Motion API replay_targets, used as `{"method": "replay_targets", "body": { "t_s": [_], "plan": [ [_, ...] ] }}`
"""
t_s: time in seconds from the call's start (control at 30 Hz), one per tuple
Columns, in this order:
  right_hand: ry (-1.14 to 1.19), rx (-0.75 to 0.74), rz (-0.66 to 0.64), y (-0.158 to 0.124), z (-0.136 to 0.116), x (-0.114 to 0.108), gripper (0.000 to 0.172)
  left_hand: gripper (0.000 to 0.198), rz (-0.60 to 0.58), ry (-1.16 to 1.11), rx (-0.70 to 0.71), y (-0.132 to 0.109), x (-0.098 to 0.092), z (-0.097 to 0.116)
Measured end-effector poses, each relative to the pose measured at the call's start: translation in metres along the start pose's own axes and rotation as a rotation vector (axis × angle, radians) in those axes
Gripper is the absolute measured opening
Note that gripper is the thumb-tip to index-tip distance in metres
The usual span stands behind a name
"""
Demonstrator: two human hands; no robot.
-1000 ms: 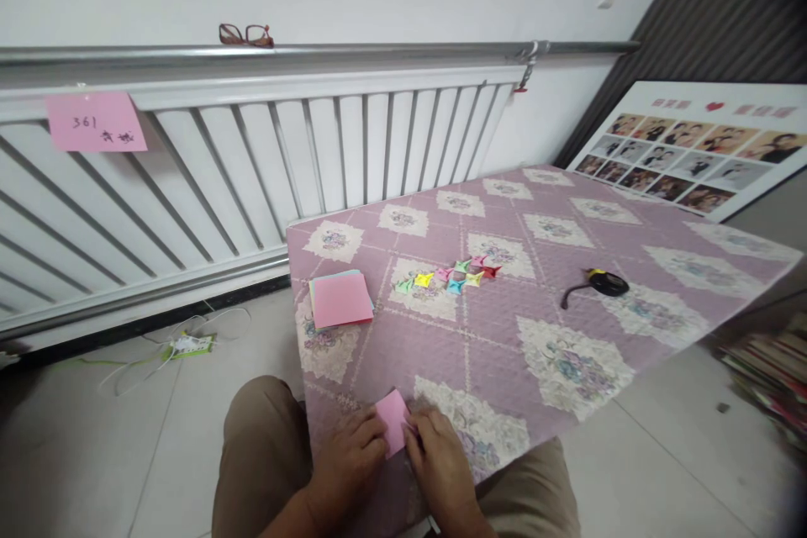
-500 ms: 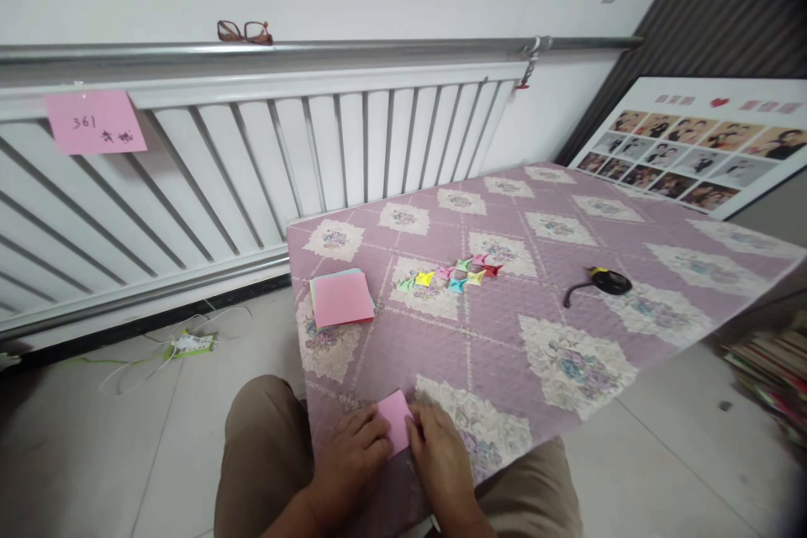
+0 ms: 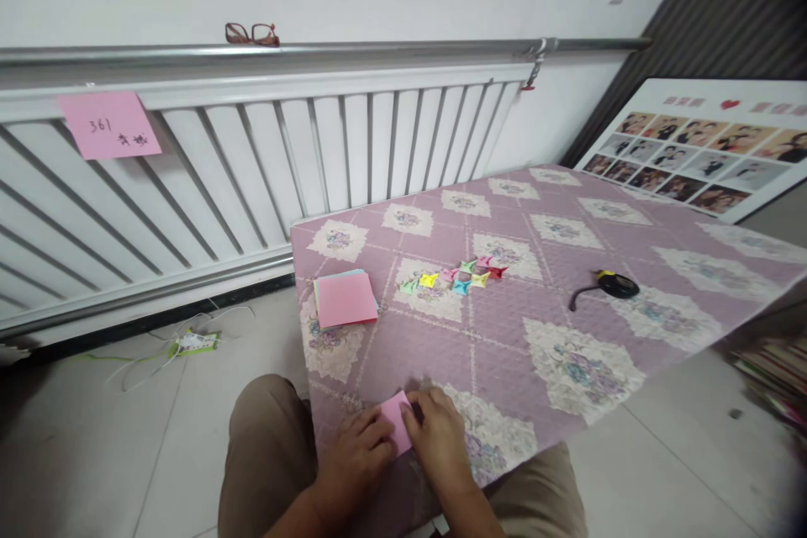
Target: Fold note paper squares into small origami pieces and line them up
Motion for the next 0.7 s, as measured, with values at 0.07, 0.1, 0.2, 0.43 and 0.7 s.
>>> {"method": "replay_targets", "body": {
  "t_s": [0.07,0.1,0.2,0.43,0.7],
  "plan": [
    [0.032,0.016,0.019,0.0,0.0001,0.001,0.011,0.013,-0.035,0.017,-0.001,-0.0009,0.0004,0.0004],
    [0.039,0.022,0.025,0.0002,0.0002,0.0015,0.011,0.013,-0.047,0.027,-0.004,-0.0012,0.0007,0.0004],
    [0.041,0.032,0.039,0.0015,0.0002,0.0029,0.013,0.011,-0.058,0.038,-0.001,-0.0016,0.0017,0.0002],
    [0.022,0.052,0.063,0.0042,-0.0007,0.0047,0.019,0.013,-0.037,0.013,-0.01,-0.0018,0.0028,-0.0004],
    [-0.022,0.061,0.055,0.0043,-0.0019,0.0049,0.016,0.015,-0.051,0.004,-0.006,-0.0006,0.0015,0.0]
  ]
}}
Point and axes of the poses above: each hand's wrist, its own y-axis towards the middle knuckle, its own x-axis out of the palm, z = x × y, the point moved 1 cm from there along y, towards the middle knuckle, and after that the axes turned 10 degrees about y, right-handed, at the moved point
